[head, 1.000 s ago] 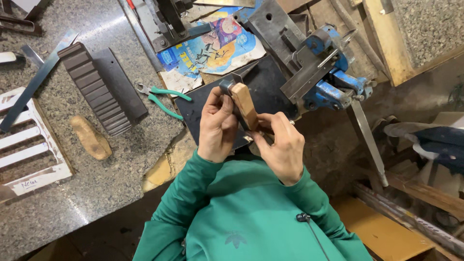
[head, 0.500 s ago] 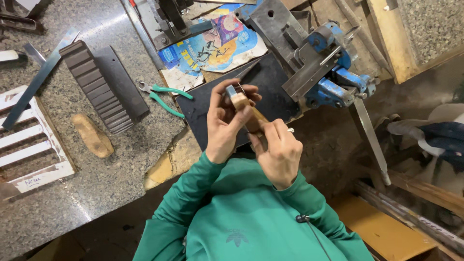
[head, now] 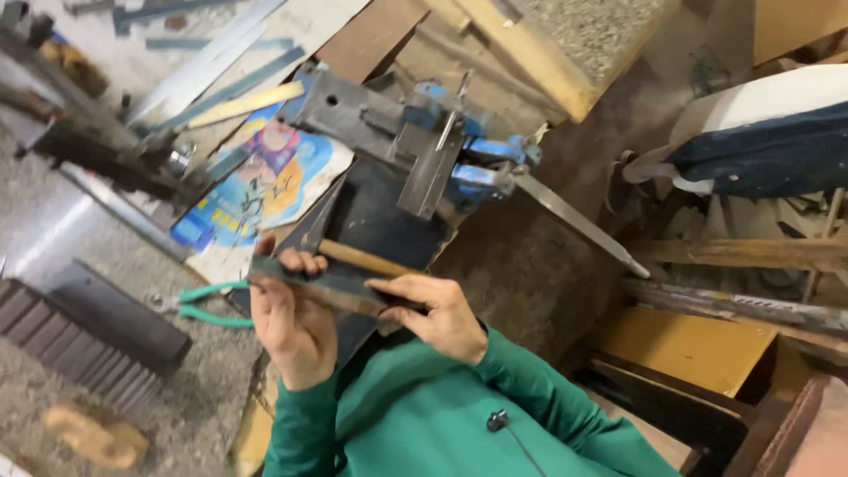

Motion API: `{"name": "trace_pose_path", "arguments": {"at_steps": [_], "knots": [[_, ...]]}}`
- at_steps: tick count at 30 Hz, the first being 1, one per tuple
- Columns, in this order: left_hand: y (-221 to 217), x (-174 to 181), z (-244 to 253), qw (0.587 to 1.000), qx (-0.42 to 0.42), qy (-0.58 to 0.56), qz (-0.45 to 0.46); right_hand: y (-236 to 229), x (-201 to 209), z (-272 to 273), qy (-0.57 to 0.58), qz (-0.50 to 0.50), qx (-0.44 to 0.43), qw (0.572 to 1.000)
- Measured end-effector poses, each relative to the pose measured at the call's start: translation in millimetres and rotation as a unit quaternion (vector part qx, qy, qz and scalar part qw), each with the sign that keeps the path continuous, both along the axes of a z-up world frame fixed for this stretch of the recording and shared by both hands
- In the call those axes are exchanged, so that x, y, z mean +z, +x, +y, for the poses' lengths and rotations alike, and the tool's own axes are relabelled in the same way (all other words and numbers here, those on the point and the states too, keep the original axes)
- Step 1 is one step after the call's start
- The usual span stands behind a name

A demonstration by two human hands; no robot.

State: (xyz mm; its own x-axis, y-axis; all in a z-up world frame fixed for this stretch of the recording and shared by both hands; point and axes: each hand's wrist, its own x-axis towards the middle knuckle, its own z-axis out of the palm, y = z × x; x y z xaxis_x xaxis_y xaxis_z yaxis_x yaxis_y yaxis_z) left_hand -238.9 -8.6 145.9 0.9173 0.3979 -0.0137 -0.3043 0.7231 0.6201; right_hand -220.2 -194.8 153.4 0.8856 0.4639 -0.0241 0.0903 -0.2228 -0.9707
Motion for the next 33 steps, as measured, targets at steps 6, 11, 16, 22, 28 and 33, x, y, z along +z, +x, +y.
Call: {"name": "trace_pose_path", "arguments": {"at_steps": [6, 11, 16, 22, 28, 33], "knots": [[6.5, -8.0, -4.2, 0.998, -0.020, -0.021, -0.051, 7.2, -0.2, -6.1, 0.172, 0.317, -0.012, 0.932], [9.1, -1.4, -12.0, 0.997, -0.062, -0.047, -0.028, 13.0, -3.7, -20.5, 0.127, 0.135, -0.035, 0.982], [9.0, 21.6, 14.0, 0.953, -0.155, 0.259, -0.008, 18.7, 15.1, -42.4, 0.103, -0.012, -0.180, 0.978], [-4.9, 32.8, 27.1, 0.845, -0.126, 0.520, -0.009, 27.3, 10.9, -60.7, 0.111, -0.064, -0.153, 0.980], [-15.2, 36.5, 35.6, 0.780, -0.055, 0.618, -0.077, 32.7, 8.2, -64.6, 0.100, -0.068, -0.121, 0.985], [-21.7, 39.9, 44.6, 0.744, -0.036, 0.657, -0.114, 34.1, 6.3, -66.3, 0.107, -0.067, -0.091, 0.988]]}}
